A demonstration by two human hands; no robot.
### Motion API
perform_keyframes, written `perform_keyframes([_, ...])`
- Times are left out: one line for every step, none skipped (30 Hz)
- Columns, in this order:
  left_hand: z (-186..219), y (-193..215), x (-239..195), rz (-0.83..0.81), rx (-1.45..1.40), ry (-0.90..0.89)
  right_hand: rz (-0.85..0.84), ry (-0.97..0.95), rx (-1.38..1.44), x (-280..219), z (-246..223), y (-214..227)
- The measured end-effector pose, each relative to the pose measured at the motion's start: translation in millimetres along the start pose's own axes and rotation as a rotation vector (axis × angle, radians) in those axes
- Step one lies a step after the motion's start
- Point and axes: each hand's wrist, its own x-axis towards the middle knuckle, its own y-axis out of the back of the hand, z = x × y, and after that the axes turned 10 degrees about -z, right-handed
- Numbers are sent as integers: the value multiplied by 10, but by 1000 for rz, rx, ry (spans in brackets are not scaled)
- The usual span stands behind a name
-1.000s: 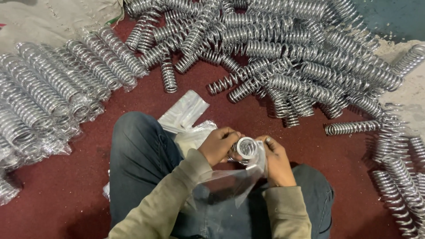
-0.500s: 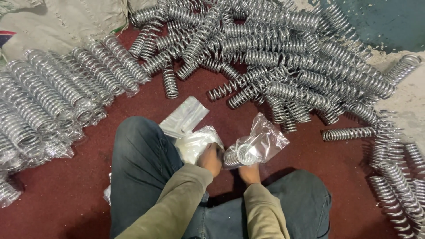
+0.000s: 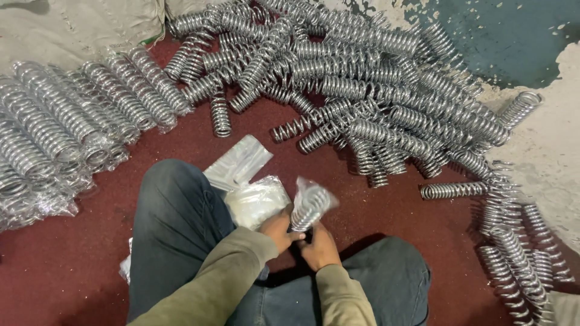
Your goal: The person places metal springs into plastic bags by hand while sitting near a pile of springs.
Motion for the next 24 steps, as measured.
perform_keyframes([124, 39, -113, 1, 0, -2, 2, 1, -1, -135, -107, 25])
perform_keyframes([234, 71, -251, -8, 49, 64, -48, -18, -20, -285, -217, 28])
perform_keyframes([347, 106, -384, -17, 98, 131, -98, -37, -39, -431, -327, 37])
perform_keyframes([365, 67, -590, -17, 100, 133, -100, -36, -37, -569, -350, 60])
perform_keyframes([387, 27, -792, 57, 7, 52, -109, 85, -148, -705, -371, 87])
perform_keyframes([409, -13, -980, 129, -85, -32, -112, 204, -259, -836, -386, 118])
perform_keyframes([403, 5, -1122, 128, -82, -33, -110, 204, -257, -925, -524, 243])
perform_keyframes([405, -7, -1284, 195, -85, -227, 82, 406, -95, -1047, -647, 366])
perform_keyframes([405, -19, -1451, 263, -88, -421, 276, 604, 69, -1171, -772, 485])
perform_keyframes([388, -21, -1358, 263, -90, -421, 275, 604, 68, -1206, -897, 545])
perform_keyframes([373, -17, -1275, 401, 41, -528, 404, 679, -103, -1247, -1031, 603])
perform_keyframes([357, 21, -1184, 543, 181, -632, 532, 758, -276, -1262, -1188, 669])
perform_keyframes([527, 159, -1203, 550, 185, -630, 531, 767, -275, -1288, -1212, 635])
perform_keyframes([697, 290, -1204, 506, 152, -711, 527, 834, -323, -1308, -1227, 607])
perform_keyframes([864, 422, -1201, 461, 119, -791, 522, 902, -373, -1322, -1239, 579])
perform_keyframes([918, 388, -1218, 463, 120, -785, 517, 905, -369, -1369, -1208, 536])
perform_keyframes([971, 354, -1228, 375, -110, -797, 541, 889, -297, -1412, -1174, 494])
perform_keyframes([1018, 323, -1232, 281, -337, -803, 567, 871, -225, -1450, -1137, 445])
perform_keyframes([1042, 225, -1201, 282, -334, -800, 566, 873, -221, -1409, -1032, 451])
perform_keyframes([1062, 104, -1191, 433, -242, -852, 623, 696, -166, -1392, -916, 444])
perform_keyframes([1083, -16, -1182, 581, -146, -902, 673, 517, -112, -1376, -803, 435])
perform_keyframes([1085, -58, -1235, 583, -142, -894, 667, 519, -106, -1350, -771, 500])
perform_keyframes([1086, -97, -1294, 532, -155, -913, 447, 378, -41, -1325, -744, 561])
perform_keyframes([1079, -130, -1352, 486, -166, -930, 224, 243, 20, -1285, -722, 616])
